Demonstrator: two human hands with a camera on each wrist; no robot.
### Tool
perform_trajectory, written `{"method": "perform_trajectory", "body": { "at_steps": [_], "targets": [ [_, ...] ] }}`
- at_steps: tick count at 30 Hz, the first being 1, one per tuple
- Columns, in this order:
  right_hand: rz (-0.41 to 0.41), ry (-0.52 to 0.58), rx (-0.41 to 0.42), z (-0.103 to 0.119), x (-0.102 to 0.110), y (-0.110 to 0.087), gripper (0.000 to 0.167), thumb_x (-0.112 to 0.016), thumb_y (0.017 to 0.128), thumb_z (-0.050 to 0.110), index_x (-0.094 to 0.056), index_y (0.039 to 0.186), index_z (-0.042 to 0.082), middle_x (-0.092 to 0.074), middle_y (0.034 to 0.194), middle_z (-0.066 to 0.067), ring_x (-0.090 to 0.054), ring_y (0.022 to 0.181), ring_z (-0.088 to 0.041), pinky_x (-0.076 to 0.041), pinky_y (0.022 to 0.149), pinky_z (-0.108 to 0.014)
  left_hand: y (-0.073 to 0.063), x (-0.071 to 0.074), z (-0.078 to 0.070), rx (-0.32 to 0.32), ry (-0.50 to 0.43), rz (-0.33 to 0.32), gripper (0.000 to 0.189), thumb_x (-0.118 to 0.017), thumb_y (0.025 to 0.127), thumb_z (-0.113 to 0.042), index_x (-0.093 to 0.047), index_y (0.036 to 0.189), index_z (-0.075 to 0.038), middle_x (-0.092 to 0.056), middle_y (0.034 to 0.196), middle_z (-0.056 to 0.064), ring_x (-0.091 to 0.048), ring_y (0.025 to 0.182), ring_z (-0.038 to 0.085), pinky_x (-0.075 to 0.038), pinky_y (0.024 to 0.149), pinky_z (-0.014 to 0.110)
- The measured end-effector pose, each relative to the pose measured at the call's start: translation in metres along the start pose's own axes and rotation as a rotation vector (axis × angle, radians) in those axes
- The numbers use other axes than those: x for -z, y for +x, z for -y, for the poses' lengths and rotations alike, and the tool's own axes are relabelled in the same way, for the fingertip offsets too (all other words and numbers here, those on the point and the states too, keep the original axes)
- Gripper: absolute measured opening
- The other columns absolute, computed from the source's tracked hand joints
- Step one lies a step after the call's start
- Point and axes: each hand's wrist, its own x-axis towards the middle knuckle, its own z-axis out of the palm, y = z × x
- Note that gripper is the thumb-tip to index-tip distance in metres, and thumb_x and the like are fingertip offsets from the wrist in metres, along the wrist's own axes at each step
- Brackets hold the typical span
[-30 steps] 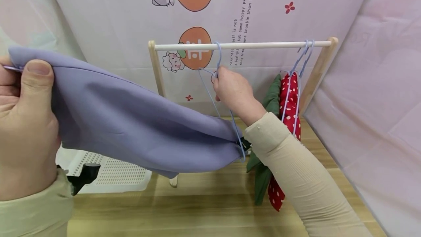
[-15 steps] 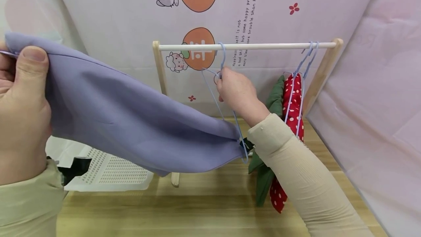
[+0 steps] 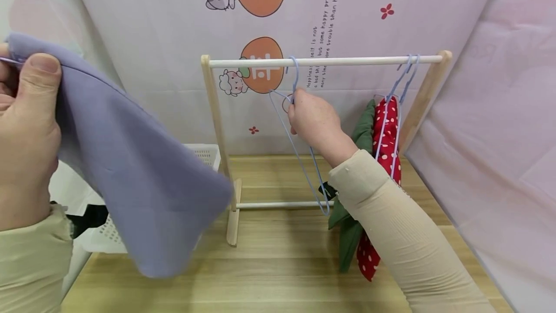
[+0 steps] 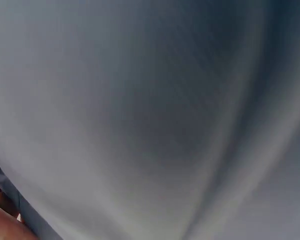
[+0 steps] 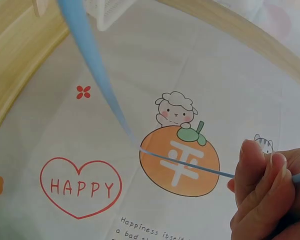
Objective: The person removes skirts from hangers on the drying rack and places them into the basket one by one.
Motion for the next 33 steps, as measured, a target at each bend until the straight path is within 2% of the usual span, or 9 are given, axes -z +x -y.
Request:
{"method": "perform_trajectory", "body": {
  "at_steps": [5,10,13,17,20,25,29,32,33],
  "targets": [
    [0.001,0.002,-0.002,0.002,0.001,0.0,0.018,-0.04,0.109,0.02,-0.055,0.112,0.01,-0.073,0.076,-0.001,-0.065,0.07,-0.025,-0.047,0.059,-0.036,0.005,0.007,0.002,-0.122,0.273,0.058,0.011,-0.07,0.1,-0.016,-0.072,0.111,-0.017,-0.064,0.09,0.0,-0.057,0.08,0.008,-0.043,0.072,0.019],
    [0.011,0.023,0.003,0.005,0.0,0.0,0.018,-0.038,0.109,0.019,-0.054,0.11,0.011,-0.072,0.078,-0.002,-0.064,0.073,-0.026,-0.047,0.062,-0.037,0.015,0.018,0.003,-0.06,0.421,0.081,0.007,-0.071,0.1,-0.022,-0.071,0.106,-0.025,-0.059,0.086,-0.01,-0.053,0.077,0.002,-0.04,0.068,0.014],
    [0.018,0.035,0.0,0.004,0.001,-0.001,0.019,-0.037,0.109,0.019,-0.054,0.111,0.011,-0.072,0.08,-0.003,-0.064,0.074,-0.027,-0.047,0.063,-0.037,0.02,0.022,0.006,-0.074,0.555,0.111,0.011,-0.072,0.099,-0.027,-0.066,0.096,-0.036,-0.055,0.082,-0.019,-0.049,0.074,-0.002,-0.036,0.067,0.013],
    [0.029,0.032,-0.02,0.002,0.002,-0.003,0.02,-0.038,0.109,0.021,-0.055,0.113,0.01,-0.073,0.081,-0.004,-0.064,0.075,-0.027,-0.046,0.062,-0.038,0.021,0.024,0.01,-0.221,0.751,0.189,0.029,-0.07,0.099,-0.035,-0.069,0.083,-0.011,-0.041,0.074,-0.035,-0.038,0.068,-0.01,-0.028,0.064,0.011],
    [0.027,0.03,-0.026,0.001,0.003,-0.004,0.021,-0.038,0.11,0.022,-0.055,0.114,0.01,-0.073,0.082,-0.004,-0.064,0.077,-0.027,-0.047,0.063,-0.038,0.022,0.024,0.011,-0.292,0.824,0.24,0.05,-0.07,0.099,-0.039,-0.067,0.097,0.01,-0.032,0.071,-0.043,-0.032,0.065,-0.014,-0.024,0.062,0.009],
    [0.016,0.028,-0.019,0.0,0.002,-0.004,0.022,-0.039,0.11,0.023,-0.055,0.114,0.009,-0.074,0.083,-0.005,-0.066,0.079,-0.028,-0.047,0.066,-0.039,0.026,0.025,0.012,-0.21,0.838,0.275,0.05,-0.075,0.096,-0.042,-0.072,0.095,0.008,-0.037,0.066,-0.045,-0.034,0.06,-0.017,-0.027,0.059,0.008],
    [0.01,0.022,-0.015,0.001,0.0,-0.003,0.023,-0.039,0.11,0.023,-0.055,0.116,0.008,-0.074,0.082,-0.005,-0.066,0.079,-0.027,-0.047,0.065,-0.039,0.028,0.028,0.013,-0.083,0.813,0.287,0.029,-0.082,0.091,-0.04,-0.07,0.072,-0.022,-0.044,0.06,-0.038,-0.039,0.057,-0.012,-0.03,0.055,0.009],
    [0.002,0.018,-0.009,0.002,-0.001,-0.002,0.022,-0.04,0.109,0.023,-0.056,0.115,0.008,-0.074,0.082,-0.005,-0.067,0.079,-0.028,-0.047,0.065,-0.04,0.03,0.032,0.014,0.037,0.767,0.299,0.03,-0.086,0.088,-0.035,-0.063,0.072,-0.045,-0.053,0.062,-0.037,-0.045,0.057,-0.01,-0.035,0.054,0.007],
    [0.0,0.017,-0.008,0.003,-0.001,-0.002,0.022,-0.04,0.109,0.023,-0.056,0.114,0.009,-0.074,0.082,-0.005,-0.067,0.079,-0.028,-0.047,0.065,-0.04,0.031,0.033,0.013,0.074,0.746,0.31,0.029,-0.086,0.088,-0.033,-0.065,0.073,-0.047,-0.056,0.064,-0.036,-0.047,0.059,-0.009,-0.037,0.054,0.007]
  ]
}}
